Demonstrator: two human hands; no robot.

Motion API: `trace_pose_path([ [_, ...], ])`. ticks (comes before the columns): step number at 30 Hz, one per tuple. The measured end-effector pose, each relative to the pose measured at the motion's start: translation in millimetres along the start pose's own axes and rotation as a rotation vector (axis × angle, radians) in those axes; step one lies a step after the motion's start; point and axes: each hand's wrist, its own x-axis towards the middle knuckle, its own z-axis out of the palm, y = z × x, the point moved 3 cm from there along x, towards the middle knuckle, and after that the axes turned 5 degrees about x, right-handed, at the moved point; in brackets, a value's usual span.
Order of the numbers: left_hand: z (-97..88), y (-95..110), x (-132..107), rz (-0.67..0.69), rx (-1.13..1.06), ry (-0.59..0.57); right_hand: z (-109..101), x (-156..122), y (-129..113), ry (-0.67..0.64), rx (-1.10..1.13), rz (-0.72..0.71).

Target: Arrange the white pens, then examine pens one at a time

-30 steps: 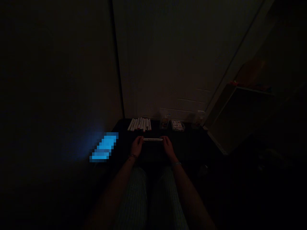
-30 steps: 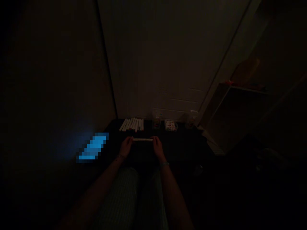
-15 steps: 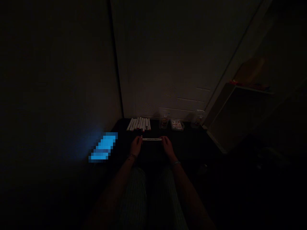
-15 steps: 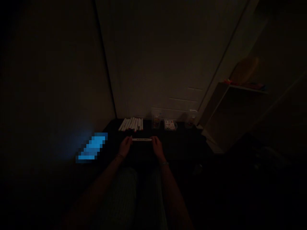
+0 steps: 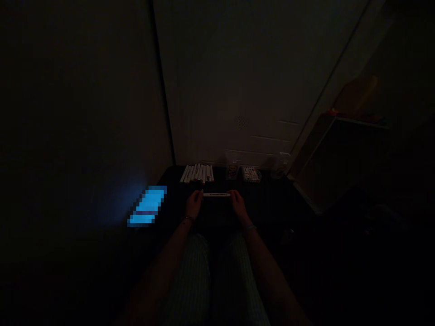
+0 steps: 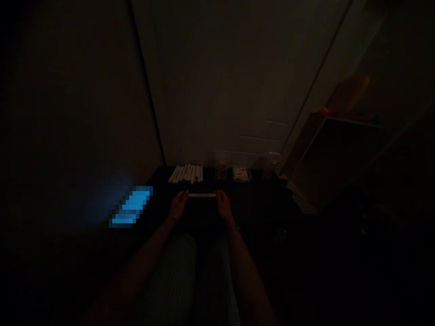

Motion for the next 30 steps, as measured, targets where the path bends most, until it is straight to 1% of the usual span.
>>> trace_pose_path([
  [7, 4.0, -9, 3, -0.007, -0.001, -0.022, -1, 0, 2, -0.001, 0.015, -0.029],
  [14, 4.1, -8, 1, -0.011, -0.026, -0.011, -1, 1, 8, 0.010, 0.017, -0.046],
  [17, 4.6, -8, -1, 0.015, -0.056, -0.001, -1, 0, 9, 0.013, 0.024, -0.057],
  [23, 6.4, -11, 0, 0.001, -0.092, -0.003, -1, 0, 13, 0.009, 0.041, -0.004],
  [30, 6.5, -13, 1, 0.005, -0.079, -0.016, -1, 0, 11, 0.020, 0.039, -0.003],
])
